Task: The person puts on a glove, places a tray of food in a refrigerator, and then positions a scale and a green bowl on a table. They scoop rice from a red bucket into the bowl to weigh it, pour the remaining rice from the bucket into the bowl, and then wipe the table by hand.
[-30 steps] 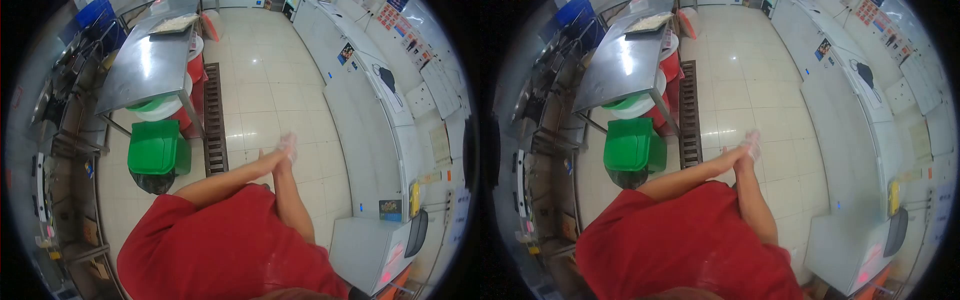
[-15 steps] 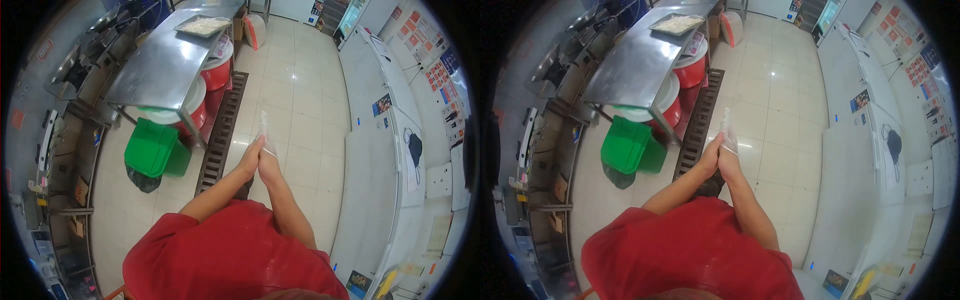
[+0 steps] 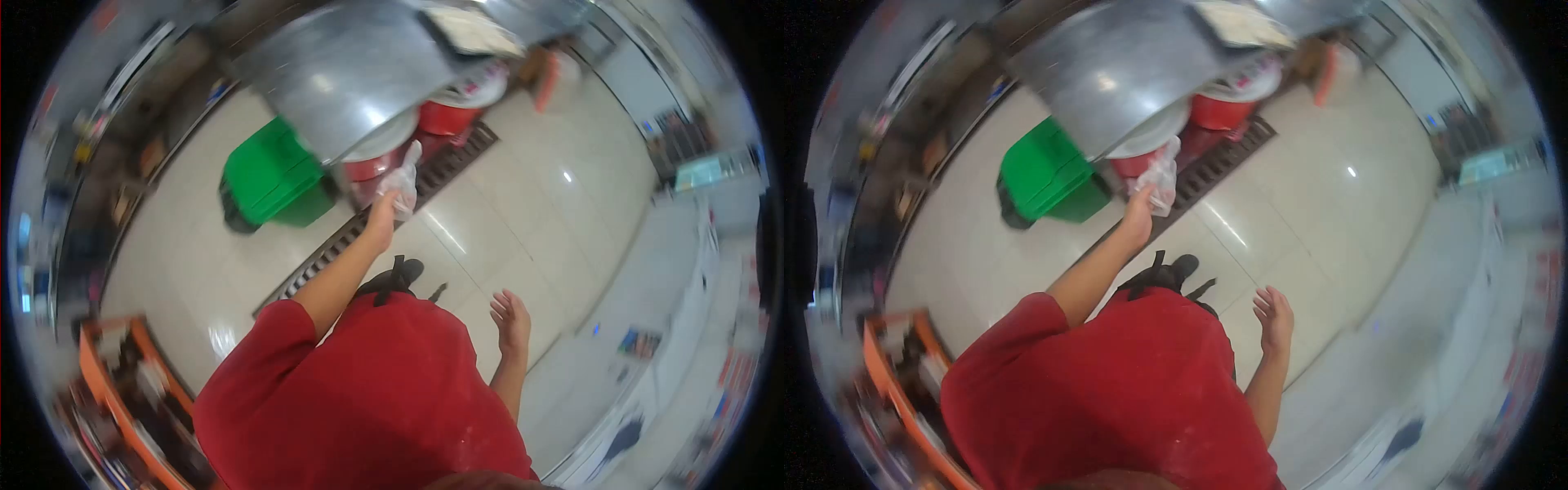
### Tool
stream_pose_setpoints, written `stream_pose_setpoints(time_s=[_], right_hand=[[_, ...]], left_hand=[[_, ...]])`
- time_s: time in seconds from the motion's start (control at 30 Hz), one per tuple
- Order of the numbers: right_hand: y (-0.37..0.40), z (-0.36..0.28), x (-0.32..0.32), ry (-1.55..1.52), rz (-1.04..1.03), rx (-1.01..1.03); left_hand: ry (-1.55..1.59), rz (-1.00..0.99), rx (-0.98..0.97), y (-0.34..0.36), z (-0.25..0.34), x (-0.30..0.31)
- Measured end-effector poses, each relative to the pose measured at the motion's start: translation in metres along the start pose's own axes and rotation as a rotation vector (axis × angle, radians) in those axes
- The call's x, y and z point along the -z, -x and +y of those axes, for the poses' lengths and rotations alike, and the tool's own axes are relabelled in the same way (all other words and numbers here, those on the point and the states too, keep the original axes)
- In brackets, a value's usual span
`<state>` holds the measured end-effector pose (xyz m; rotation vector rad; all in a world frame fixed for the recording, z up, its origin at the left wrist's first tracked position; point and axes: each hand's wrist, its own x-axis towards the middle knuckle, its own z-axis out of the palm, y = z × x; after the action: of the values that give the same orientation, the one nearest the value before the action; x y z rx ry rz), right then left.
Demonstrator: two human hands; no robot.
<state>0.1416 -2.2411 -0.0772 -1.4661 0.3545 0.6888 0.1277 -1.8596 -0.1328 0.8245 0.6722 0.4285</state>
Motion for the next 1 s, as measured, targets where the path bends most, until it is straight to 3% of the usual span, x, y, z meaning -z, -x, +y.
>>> stream_pose_setpoints(time_s=[0.07, 0.13, 0.2, 0.23, 0.3, 0.4, 0.5, 0.6, 0.77, 0.83, 0.87, 0.93, 0.97, 1.0], right_hand=[[-0.044, 0.009, 0.010, 0.131, -0.115, -0.056], [-0.089, 0.011, 0.020, 0.285, -0.238, -0.119], [-0.135, 0.014, -0.006, 0.482, -0.412, -0.175], [-0.153, 0.013, -0.031, 0.504, -0.478, -0.182], [-0.182, 0.011, -0.091, 0.862, -0.656, -0.133], [-0.205, 0.023, -0.196, 1.076, -0.993, 0.131], [-0.159, 0.031, -0.308, 1.165, -1.314, 0.375], [-0.145, 0.082, -0.403, 1.370, -1.521, 0.474], [-0.109, 0.163, -0.558, 1.819, -1.544, 0.784], [-0.105, 0.198, -0.630, 1.975, -1.586, 0.849], [-0.101, 0.214, -0.672, 1.983, -1.589, 1.019], [-0.094, 0.253, -0.729, 1.982, -1.664, 1.297], [-0.099, 0.271, -0.766, 1.948, -1.726, 1.440], [-0.104, 0.287, -0.801, 2.075, -1.734, 1.506]], left_hand=[[-0.080, 0.149, -0.040, 0.016, -0.012, 0.054], [-0.260, 0.329, 0.026, 0.074, -0.008, 0.087], [-0.251, 0.504, -0.016, 0.124, -0.021, 0.144], [-0.260, 0.580, -0.016, 0.149, -0.027, 0.173], [-0.156, 0.820, 0.071, 0.205, -0.031, 0.219], [-0.161, 1.096, 0.072, 0.273, -0.047, 0.271], [-0.060, 1.260, 0.181, 0.311, -0.066, 0.314], [0.096, 1.321, 0.241, 0.301, -0.050, 0.337], [0.251, 1.170, 0.150, 0.228, -0.001, 0.429], [0.112, 1.146, 0.137, 0.163, 0.021, 0.494], [0.130, 1.144, 0.130, 0.120, 0.022, 0.545], [-0.488, 1.057, -0.076, 0.062, -0.027, 0.608], [-0.349, 0.986, 0.069, 0.054, 0.059, 0.576], [-0.474, 0.970, 0.016, 0.032, 0.078, 0.588]])
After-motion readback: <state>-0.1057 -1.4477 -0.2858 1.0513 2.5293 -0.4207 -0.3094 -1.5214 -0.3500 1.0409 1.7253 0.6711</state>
